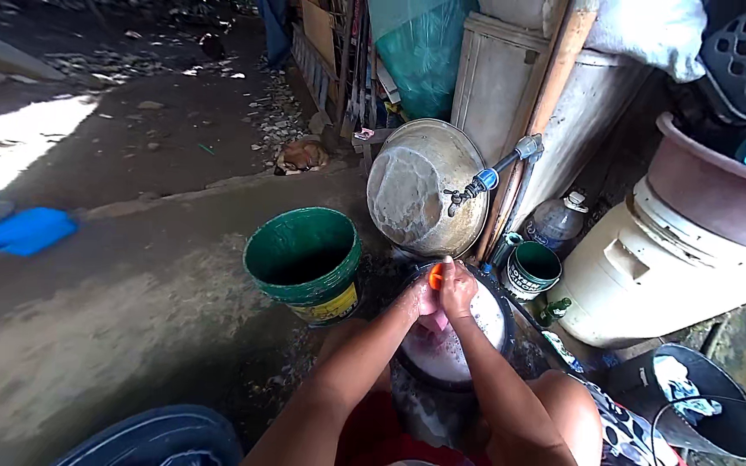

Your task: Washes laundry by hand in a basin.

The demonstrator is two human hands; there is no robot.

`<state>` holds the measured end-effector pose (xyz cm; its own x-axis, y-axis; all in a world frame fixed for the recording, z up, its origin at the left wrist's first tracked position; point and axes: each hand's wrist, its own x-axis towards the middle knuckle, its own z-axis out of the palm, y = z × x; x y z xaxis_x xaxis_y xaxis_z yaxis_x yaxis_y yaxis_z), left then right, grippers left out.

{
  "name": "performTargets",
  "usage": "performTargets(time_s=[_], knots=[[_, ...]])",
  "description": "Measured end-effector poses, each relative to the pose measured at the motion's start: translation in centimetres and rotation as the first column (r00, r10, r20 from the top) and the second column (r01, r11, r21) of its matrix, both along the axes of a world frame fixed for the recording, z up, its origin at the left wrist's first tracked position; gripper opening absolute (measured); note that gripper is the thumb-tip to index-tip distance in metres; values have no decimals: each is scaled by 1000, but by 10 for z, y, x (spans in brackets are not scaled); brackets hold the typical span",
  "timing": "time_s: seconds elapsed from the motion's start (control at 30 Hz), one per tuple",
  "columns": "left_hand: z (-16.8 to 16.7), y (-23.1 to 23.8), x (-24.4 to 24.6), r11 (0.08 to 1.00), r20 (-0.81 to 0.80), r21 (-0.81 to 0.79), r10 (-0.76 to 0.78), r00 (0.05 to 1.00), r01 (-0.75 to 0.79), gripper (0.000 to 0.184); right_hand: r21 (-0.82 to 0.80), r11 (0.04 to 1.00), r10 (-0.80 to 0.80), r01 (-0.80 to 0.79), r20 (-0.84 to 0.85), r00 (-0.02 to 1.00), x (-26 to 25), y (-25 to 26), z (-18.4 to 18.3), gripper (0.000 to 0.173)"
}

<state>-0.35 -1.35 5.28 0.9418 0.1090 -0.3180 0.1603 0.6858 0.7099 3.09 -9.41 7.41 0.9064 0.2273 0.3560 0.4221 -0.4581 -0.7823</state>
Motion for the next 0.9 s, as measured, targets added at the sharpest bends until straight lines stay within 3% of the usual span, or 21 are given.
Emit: performTargets(time_s=[0.1,0.2,0.3,0.37,0.4,0.53,0.6,0.67,0.73,0.83,0.9], knots=[[16,10,-1,980,-68,173,-90,994,101,38,-98,987,-149,130,-218,964,29,-24,-8,63],[26,29,-1,997,62,70,29,998,-33,38,-59,967,-251,247,-360,898,57,-42,-22,68],[-28,31,2,981,-53,192,42,998,-31,47,167,983,-34,74,-229,973,25,-18,-31,43],[-53,17,0,972,-190,235,33,981,13,42,152,987,61,-51,-67,996,1,3,-42,41],[-53,10,-2,973,-224,226,12,975,40,40,85,996,30,-28,-26,999,-1,6,-51,43],[-43,7,-3,976,-100,178,-112,989,129,33,-180,965,-225,189,-205,953,34,-25,-78,48],[-43,12,0,984,-62,129,-118,991,125,38,-113,982,-166,152,-137,977,28,-16,-68,45],[-45,10,1,994,-138,89,-46,989,58,42,-16,1000,-22,23,38,999,6,6,-61,44],[-40,10,3,995,-212,94,-26,977,46,43,26,1000,12,-15,131,991,4,13,-65,42],[-27,24,7,987,-93,103,-115,989,125,48,-106,985,-144,138,-57,988,38,-17,-73,43],[-24,40,10,1000,82,-20,-20,996,21,58,-112,969,-233,219,-128,964,51,-28,-75,43]])
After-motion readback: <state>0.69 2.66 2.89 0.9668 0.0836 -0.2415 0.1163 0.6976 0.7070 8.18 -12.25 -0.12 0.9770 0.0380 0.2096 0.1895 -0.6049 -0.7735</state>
